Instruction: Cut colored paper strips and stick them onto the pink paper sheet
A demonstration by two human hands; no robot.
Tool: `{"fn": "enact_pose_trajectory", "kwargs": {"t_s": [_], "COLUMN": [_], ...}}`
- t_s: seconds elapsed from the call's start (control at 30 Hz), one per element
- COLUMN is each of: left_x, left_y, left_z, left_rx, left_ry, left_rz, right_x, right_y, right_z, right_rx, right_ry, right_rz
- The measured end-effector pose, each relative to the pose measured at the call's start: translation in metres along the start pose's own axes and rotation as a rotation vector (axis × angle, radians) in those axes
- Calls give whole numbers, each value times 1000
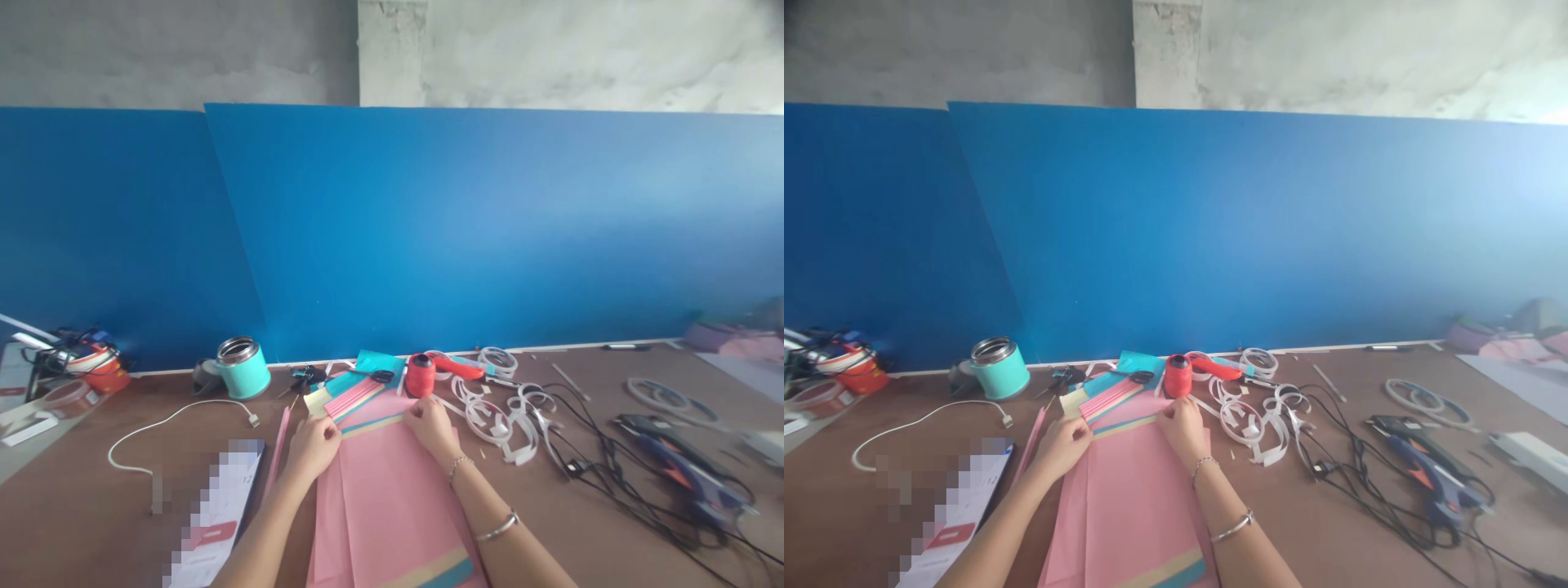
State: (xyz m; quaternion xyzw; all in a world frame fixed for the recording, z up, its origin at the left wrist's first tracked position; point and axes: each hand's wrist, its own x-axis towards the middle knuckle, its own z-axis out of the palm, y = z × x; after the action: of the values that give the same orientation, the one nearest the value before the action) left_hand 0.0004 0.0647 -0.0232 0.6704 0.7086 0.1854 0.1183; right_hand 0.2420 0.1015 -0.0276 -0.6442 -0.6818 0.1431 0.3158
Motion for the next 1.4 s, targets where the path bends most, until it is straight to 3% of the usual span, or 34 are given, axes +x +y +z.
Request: {"fn": "enact_pose_trajectory", "kwargs": {"t_s": [0.8, 1.4], "left_x": [-2, -2], "left_y": [3, 1], "left_z": [-3, -3], "left_rx": [39, 57], "left_ry": [-4, -11], "left_rz": [-3, -28], "right_x": [-1, -7], "right_y": [4, -1], "right_z": [3, 2], "right_rx": [-19, -168], "right_ry": [8, -21], "right_rz": [-49, -135]}}
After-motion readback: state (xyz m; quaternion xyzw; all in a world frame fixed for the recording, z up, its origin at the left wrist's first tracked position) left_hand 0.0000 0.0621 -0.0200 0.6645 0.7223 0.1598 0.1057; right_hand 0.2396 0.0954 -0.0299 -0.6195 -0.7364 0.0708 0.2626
